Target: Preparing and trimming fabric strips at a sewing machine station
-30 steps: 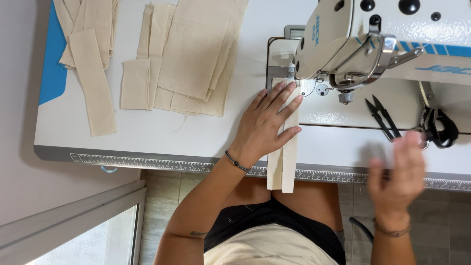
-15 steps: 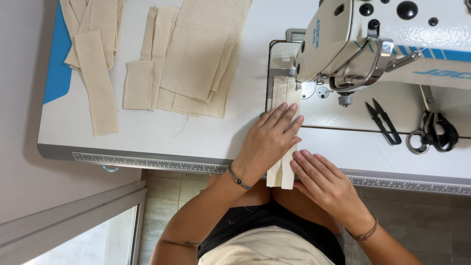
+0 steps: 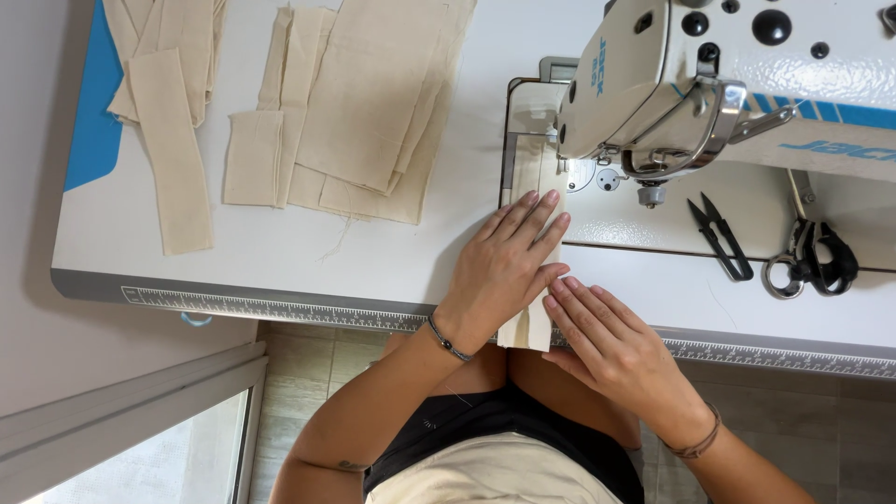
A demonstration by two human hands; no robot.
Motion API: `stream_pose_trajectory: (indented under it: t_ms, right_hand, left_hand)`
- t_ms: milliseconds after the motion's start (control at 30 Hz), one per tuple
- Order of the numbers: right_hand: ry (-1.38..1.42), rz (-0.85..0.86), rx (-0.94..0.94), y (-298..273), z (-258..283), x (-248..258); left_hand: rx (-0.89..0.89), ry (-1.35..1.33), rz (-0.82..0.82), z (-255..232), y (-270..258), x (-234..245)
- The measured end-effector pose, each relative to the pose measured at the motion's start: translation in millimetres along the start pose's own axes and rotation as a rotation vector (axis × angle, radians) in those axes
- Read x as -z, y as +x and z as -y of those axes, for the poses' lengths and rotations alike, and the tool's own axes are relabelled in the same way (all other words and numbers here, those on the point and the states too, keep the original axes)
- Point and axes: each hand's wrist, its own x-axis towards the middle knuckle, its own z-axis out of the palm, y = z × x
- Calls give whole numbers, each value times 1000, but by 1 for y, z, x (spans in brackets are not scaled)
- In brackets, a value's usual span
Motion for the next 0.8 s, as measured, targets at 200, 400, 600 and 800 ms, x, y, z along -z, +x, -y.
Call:
stream_pose_trajectory:
  t_ms: [200,400,600,800]
  right_hand:
    - [14,7,-29,4,-1,1]
    - [40,0,-39,8,-5,1]
    - [66,-14,-63,10,-10,-2]
    - [79,-32,-58,13,-16,-5]
  left_hand:
    - [-1,14,-2,3,5,-2]
    - [0,30,3,6,11,-4]
    - [8,68,8,9,17,-6]
    - [-5,62,-5,13,22,-6]
